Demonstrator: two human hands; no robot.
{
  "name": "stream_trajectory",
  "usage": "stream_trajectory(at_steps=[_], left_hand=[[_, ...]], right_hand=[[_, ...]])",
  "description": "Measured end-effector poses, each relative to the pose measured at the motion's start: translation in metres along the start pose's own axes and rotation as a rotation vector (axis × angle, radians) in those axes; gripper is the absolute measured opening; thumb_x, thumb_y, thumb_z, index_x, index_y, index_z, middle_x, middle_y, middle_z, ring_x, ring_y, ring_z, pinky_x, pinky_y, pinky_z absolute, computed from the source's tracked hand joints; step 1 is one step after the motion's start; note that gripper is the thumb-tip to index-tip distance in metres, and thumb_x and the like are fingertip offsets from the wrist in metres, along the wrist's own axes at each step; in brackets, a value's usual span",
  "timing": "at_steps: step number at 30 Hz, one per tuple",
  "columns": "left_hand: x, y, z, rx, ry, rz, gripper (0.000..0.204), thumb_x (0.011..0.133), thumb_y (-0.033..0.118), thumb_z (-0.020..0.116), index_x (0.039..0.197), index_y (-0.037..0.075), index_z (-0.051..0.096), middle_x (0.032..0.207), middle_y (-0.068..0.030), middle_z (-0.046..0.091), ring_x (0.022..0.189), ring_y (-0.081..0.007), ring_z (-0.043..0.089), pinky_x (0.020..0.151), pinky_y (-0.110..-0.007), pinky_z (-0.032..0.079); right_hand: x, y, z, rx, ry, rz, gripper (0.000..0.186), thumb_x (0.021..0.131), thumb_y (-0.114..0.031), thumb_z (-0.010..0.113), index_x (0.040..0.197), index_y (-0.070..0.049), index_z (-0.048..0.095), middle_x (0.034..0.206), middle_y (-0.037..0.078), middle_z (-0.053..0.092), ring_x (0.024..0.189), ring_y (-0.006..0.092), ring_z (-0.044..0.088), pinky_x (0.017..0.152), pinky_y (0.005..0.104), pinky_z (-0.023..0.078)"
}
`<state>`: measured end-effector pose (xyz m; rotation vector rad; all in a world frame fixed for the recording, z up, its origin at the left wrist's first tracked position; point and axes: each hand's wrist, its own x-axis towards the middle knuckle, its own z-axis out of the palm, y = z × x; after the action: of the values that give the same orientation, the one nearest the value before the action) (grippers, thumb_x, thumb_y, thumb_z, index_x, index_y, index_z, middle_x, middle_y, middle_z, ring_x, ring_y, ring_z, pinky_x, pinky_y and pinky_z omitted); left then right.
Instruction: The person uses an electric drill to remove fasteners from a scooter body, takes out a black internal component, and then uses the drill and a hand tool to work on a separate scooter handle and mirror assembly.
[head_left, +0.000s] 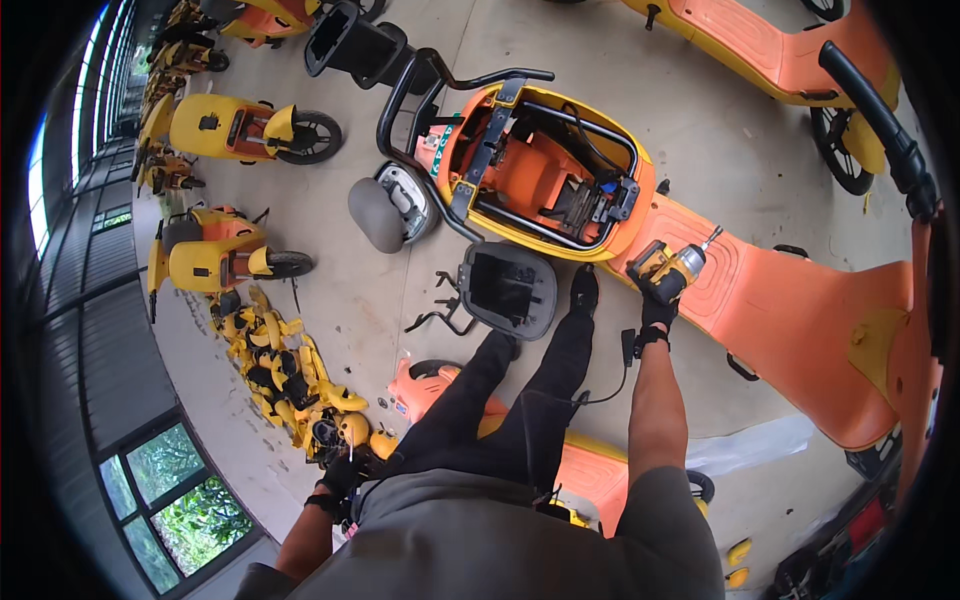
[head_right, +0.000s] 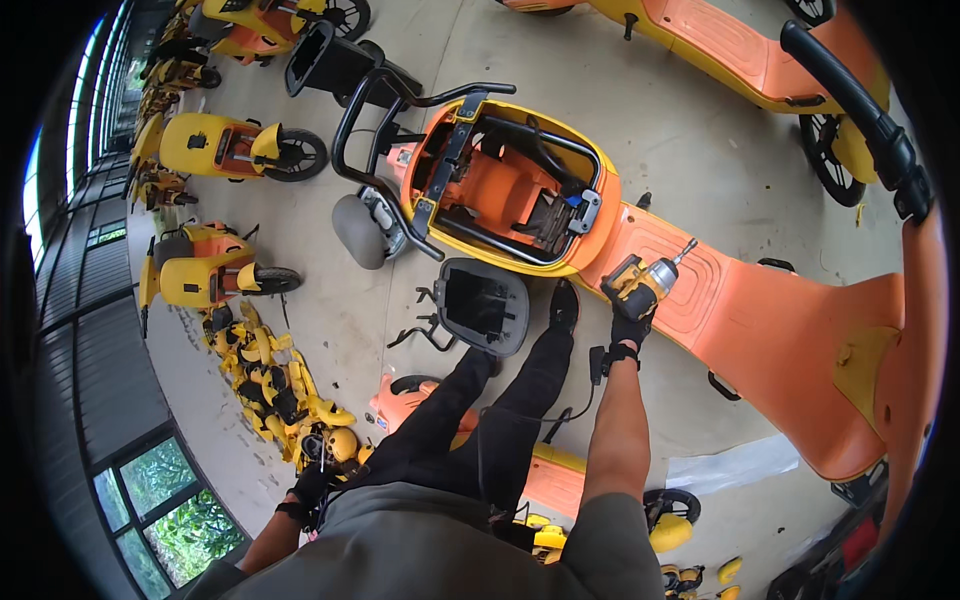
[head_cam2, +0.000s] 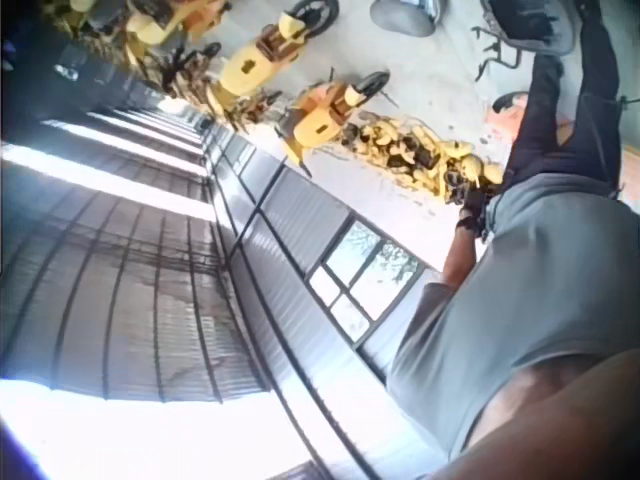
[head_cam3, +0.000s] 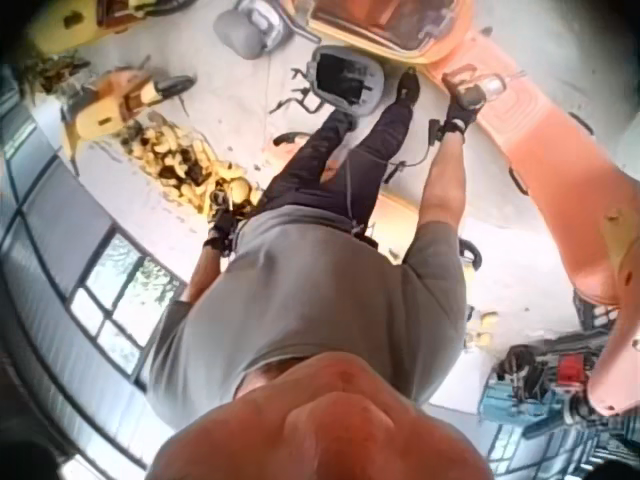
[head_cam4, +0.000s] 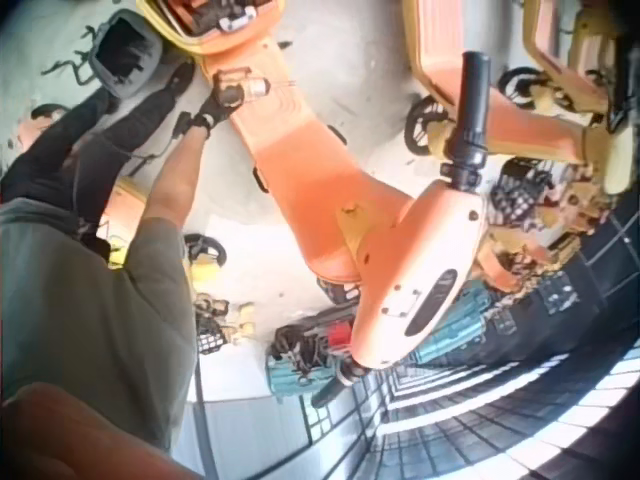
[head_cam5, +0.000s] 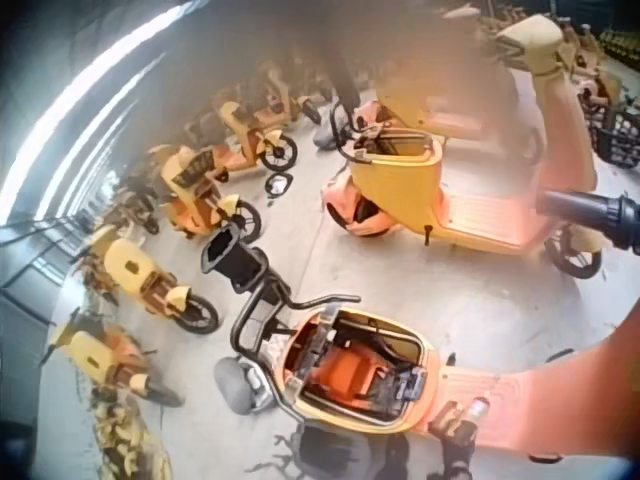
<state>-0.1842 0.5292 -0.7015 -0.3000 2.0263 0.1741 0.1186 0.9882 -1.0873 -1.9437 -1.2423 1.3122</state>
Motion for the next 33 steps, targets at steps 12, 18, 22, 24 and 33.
stream_trajectory(at_steps=[12,18,22,24,33], left_hand=[[-0.003,0.076,-0.016,0.009,0.049,-0.167,0.030,0.086,0.023,0.044,0.104,0.000,0.053,0.084,-0.0138,0.060,0.063,-0.0214,0.058,0.058,-0.030,0.048],[0.017,0.073,-0.029,-0.097,0.026,-0.111,0.029,0.086,0.023,0.044,0.102,0.000,0.054,0.079,-0.0112,0.061,0.065,-0.0205,0.058,0.058,-0.029,0.048],[0.032,0.031,-0.036,-0.227,0.005,-0.087,0.024,0.084,0.022,0.050,0.098,0.003,0.055,0.076,-0.0092,0.061,0.064,-0.0174,0.058,0.053,-0.026,0.046],[0.031,0.027,-0.029,-0.176,-0.032,-0.053,0.029,0.085,0.025,0.047,0.102,0.001,0.054,0.076,-0.0107,0.061,0.065,-0.0190,0.059,0.056,-0.028,0.047],[0.067,0.003,0.011,-0.268,-0.179,0.119,0.028,0.085,0.024,0.045,0.100,0.002,0.053,0.078,-0.0129,0.060,0.062,-0.0196,0.059,0.056,-0.030,0.048]], right_hand=[[0.031,0.017,0.025,-0.057,0.061,-0.169,0.028,0.078,-0.019,0.062,0.101,-0.007,0.053,0.094,0.003,0.058,0.086,0.0155,0.056,0.073,0.0289,0.047],[0.013,-0.006,-0.019,0.040,0.039,-0.265,0.029,0.074,-0.013,0.066,0.100,-0.005,0.054,0.084,0.001,0.058,0.077,0.0132,0.056,0.068,0.0281,0.047],[-0.022,-0.040,-0.059,0.386,-0.098,-0.121,0.039,0.074,-0.014,0.067,0.108,-0.008,0.048,0.093,0.000,0.051,0.084,0.0114,0.050,0.073,0.0272,0.045],[-0.052,-0.086,-0.089,0.394,-0.161,-0.034,0.038,0.075,-0.014,0.066,0.107,-0.008,0.048,0.088,0.000,0.053,0.081,0.0103,0.052,0.071,0.0260,0.045],[-0.151,-0.288,-0.131,0.542,-0.593,-0.228,0.048,0.075,-0.004,0.059,0.119,-0.001,0.040,0.091,0.009,0.060,0.085,0.0194,0.059,0.077,0.0307,0.047]])
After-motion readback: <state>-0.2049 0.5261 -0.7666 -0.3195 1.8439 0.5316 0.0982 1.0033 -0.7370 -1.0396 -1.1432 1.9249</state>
